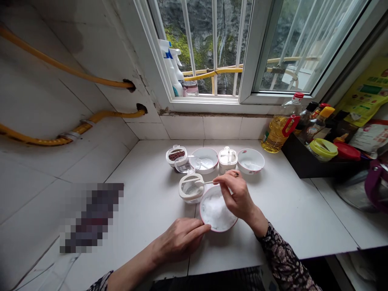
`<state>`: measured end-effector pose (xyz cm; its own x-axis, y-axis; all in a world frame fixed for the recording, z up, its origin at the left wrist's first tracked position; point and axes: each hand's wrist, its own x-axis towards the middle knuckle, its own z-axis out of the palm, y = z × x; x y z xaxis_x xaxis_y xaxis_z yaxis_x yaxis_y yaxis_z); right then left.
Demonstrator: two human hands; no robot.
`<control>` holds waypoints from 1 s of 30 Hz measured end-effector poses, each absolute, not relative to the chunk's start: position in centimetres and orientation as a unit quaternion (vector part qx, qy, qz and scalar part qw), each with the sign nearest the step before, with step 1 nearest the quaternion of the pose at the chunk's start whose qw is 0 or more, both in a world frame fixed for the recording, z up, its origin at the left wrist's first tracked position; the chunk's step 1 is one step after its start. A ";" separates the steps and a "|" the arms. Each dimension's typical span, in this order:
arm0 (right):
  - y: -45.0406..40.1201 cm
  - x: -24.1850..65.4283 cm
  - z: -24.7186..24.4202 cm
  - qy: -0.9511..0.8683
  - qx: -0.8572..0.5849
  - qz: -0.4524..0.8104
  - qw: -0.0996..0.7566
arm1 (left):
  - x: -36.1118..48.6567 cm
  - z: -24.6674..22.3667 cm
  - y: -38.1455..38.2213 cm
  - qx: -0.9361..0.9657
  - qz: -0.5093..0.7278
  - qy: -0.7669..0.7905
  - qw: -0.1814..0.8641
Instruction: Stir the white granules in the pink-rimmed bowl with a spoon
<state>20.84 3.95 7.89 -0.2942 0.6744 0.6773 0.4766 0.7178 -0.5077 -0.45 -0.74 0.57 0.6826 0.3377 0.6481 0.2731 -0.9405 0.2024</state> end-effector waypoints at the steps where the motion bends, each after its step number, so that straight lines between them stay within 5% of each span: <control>1: 3.9 21.2 8.0 -0.782 -0.376 0.108 0.485 | -0.5 0.6 -0.7 0.916 0.361 0.166 0.046; 13: 4.7 22.4 6.8 -0.835 -0.374 0.070 0.398 | -0.4 0.4 -0.8 0.917 0.358 0.175 0.034; 24: 5.0 22.7 7.2 -0.611 -0.537 0.381 0.439 | -0.4 0.6 -0.7 0.915 0.365 0.165 0.043; 30: 5.5 22.8 7.2 -0.552 -0.543 0.440 0.454 | -0.4 0.6 -0.7 0.915 0.367 0.164 0.043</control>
